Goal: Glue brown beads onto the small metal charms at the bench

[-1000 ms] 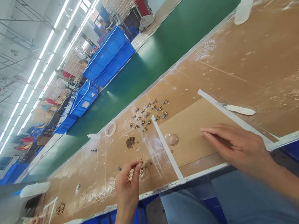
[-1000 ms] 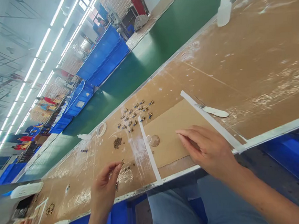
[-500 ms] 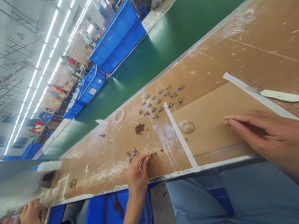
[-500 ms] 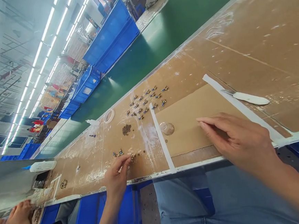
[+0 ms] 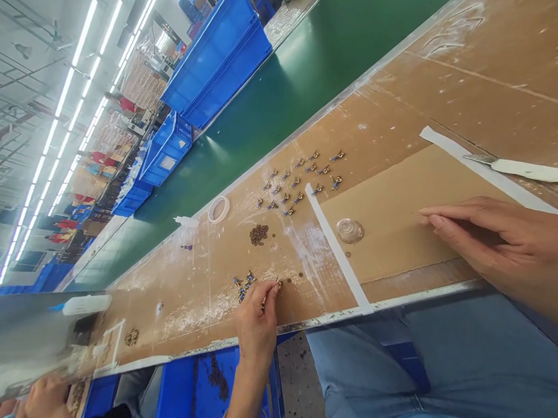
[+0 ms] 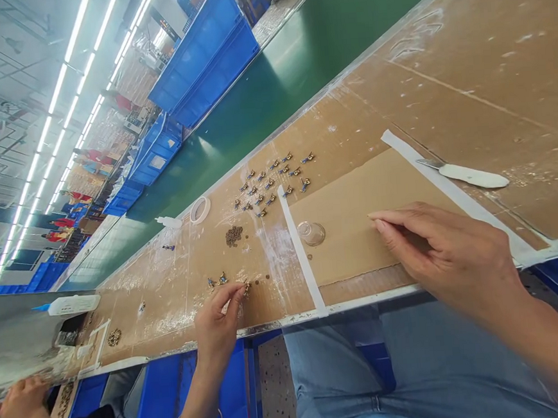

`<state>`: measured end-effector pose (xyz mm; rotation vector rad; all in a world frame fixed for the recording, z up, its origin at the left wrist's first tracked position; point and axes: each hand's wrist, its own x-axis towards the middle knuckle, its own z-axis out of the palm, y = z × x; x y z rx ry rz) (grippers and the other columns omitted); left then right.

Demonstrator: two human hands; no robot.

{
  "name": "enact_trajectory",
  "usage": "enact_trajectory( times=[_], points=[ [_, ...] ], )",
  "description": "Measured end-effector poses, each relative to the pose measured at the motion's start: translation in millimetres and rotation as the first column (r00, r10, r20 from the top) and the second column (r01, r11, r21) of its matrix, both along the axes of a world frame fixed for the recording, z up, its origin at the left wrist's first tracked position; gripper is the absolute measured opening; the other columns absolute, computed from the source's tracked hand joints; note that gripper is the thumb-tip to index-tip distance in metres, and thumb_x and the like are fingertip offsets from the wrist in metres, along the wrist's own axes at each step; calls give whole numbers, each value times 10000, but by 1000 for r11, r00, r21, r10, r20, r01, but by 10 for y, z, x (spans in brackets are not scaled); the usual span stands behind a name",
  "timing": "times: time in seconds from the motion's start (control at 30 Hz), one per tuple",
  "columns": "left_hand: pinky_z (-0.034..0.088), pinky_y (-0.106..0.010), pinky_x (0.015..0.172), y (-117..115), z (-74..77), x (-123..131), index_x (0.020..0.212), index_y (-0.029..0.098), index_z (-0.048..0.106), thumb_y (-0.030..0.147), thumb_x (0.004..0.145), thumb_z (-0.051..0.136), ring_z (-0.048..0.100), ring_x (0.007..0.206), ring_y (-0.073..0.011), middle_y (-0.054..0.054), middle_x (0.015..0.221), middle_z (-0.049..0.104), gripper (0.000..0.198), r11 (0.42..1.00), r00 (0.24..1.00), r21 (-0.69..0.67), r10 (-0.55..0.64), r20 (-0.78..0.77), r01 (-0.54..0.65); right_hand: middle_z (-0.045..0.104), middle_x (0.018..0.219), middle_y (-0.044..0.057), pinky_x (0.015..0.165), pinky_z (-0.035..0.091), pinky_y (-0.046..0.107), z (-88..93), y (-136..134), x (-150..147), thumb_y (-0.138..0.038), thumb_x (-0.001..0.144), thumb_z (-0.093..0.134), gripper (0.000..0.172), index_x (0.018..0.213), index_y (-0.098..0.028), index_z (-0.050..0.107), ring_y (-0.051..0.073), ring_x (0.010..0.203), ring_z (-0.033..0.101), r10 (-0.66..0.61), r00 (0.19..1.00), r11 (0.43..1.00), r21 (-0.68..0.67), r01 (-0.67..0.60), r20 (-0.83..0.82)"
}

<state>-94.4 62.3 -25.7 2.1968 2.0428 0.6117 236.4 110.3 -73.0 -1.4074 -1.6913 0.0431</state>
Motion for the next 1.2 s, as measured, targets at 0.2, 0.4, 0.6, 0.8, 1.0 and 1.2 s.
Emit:
enact_trajectory(
  times=[0.2,0.4,0.6,0.8,1.0,1.2],
  points=[
    [536,-228,700,9,-17,-12,863,200,687,203,927,544,698,781,-153,-24,838,735,157,998,997,35,-56,-48,58,738,872,10,646,482,225,-6,-4,-2,-278,909,590,150,957,-189,701,123,772,688,-4,1000,1000,17,4,-8],
    [520,-218,703,23,-29,-10,867,179,678,163,925,545,688,762,-141,-26,822,723,146,996,991,32,-84,-108,88,740,879,6,650,480,217,-14,4,-5,-289,913,585,157,959,-196,702,119,788,687,-15,1000,1000,10,16,-7],
    [519,-235,687,54,-25,2,876,166,674,162,935,519,687,745,-156,-38,810,721,166,990,967,37,-126,-222,138,735,847,1,619,465,208,-14,10,-3,-257,906,596,129,934,-191,703,106,757,678,-11,1000,1000,29,11,-9],
    [509,-266,665,106,-15,13,866,170,686,175,936,490,685,731,-185,-58,813,729,209,992,952,-32,-126,-280,122,741,859,14,647,476,190,-11,20,5,-227,896,609,116,948,-183,702,98,771,681,12,1000,998,57,-12,9],
    [508,-269,665,109,46,-1,828,208,710,242,895,529,687,729,-181,-37,808,739,196,991,998,-132,-16,-69,7,743,847,16,647,488,196,-25,26,15,-232,895,611,106,946,-188,693,106,758,684,22,1000,998,60,-22,-2],
    [531,-281,715,314,108,51,835,222,732,365,794,666,698,752,-184,-19,794,752,162,961,906,-177,262,332,-213,731,816,-15,688,507,181,-33,46,14,-228,911,585,106,953,-209,681,87,723,683,31,999,995,93,-29,-21]
  ],
)
